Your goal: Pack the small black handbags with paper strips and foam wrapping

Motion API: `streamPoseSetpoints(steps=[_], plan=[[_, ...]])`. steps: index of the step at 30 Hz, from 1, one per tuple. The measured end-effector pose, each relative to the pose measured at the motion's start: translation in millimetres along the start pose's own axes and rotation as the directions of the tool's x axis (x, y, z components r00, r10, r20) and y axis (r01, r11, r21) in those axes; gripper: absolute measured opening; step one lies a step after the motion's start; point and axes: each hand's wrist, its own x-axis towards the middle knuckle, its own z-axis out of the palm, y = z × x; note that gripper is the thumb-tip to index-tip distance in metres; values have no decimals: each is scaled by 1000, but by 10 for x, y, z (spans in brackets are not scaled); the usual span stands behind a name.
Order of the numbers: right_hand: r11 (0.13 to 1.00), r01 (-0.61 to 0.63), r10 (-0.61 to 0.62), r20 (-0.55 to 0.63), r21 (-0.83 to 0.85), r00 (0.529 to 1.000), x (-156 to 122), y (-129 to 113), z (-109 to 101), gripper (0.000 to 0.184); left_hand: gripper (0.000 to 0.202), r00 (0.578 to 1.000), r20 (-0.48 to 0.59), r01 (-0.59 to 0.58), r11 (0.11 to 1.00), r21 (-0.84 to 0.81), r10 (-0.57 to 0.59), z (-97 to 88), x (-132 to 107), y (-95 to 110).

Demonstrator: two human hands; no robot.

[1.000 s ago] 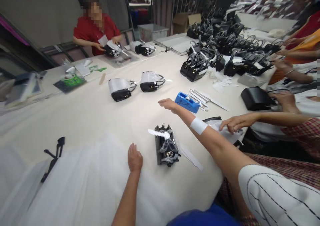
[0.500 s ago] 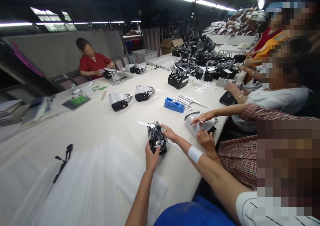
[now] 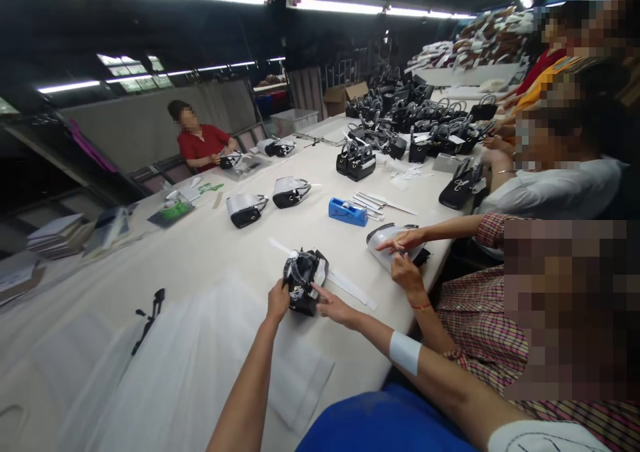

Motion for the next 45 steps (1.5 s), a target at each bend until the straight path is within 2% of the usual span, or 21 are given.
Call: streamPoseSetpoints(steps=[4, 6, 8, 10, 13, 16, 18, 19, 22, 24, 28, 33, 35, 41, 45], plan=[[980, 183, -163, 207, -80, 965, -263, 52, -92, 47, 26, 992, 109, -72, 997, 32, 69, -263, -28, 2], [989, 136, -122, 209, -51, 970, -373, 160, -181, 38, 25, 978, 188, -96, 995, 24, 90, -340, -105, 18], [1000, -16, 14, 130, 14, 991, -462, 311, -275, 33, 24, 959, 267, -102, 995, 3, 97, -372, -214, 26], [991, -123, 124, -12, 55, 992, -537, 463, -369, 28, 26, 939, 328, -97, 995, -35, 103, -371, -334, 22], [991, -129, 120, -232, -27, 965, -632, 591, -490, 20, 30, 931, 347, -78, 991, -106, 110, -336, -494, 4], [975, -47, -36, -366, -216, 930, -695, 573, -549, 22, 30, 968, 236, -61, 992, -109, 85, -270, -649, 8], [945, 35, -168, -390, -325, 905, -714, 538, -561, 26, 28, 993, 57, -96, 993, -75, 100, -210, -794, 54], [926, 61, -217, -393, -373, 894, -718, 531, -570, 26, 28, 992, -56, -116, 992, -55, 113, -177, -886, 93], [851, 10, -267, -418, -525, 869, -705, 585, -648, 23, 31, 934, -344, -110, 993, -37, 91, -74, -1218, 252], [791, -106, -239, -463, -603, 853, -667, 664, -745, 20, 32, 905, -423, -80, 996, -50, 51, -7, -1438, 353], [661, -299, -160, -519, -688, 840, -488, 766, -932, 17, 36, 914, -398, -90, 996, -10, 78, 117, -1697, 414], [477, -445, -55, -531, -758, 846, -177, 704, -999, 32, 35, 916, -371, -127, 988, 84, 149, 201, -1723, 307], [429, -480, 12, -526, -765, 850, -81, 665, -1015, 33, 34, 922, -351, -134, 986, 100, 161, 202, -1729, 280], [400, -550, 146, -541, -733, 828, 114, 588, -1057, 27, 33, 920, -361, -126, 987, 104, 155, 205, -1760, 274], [391, -570, 158, -557, -723, 815, 107, 564, -979, 18, 33, 922, -353, -129, 986, 104, 158, 205, -1722, 254]])
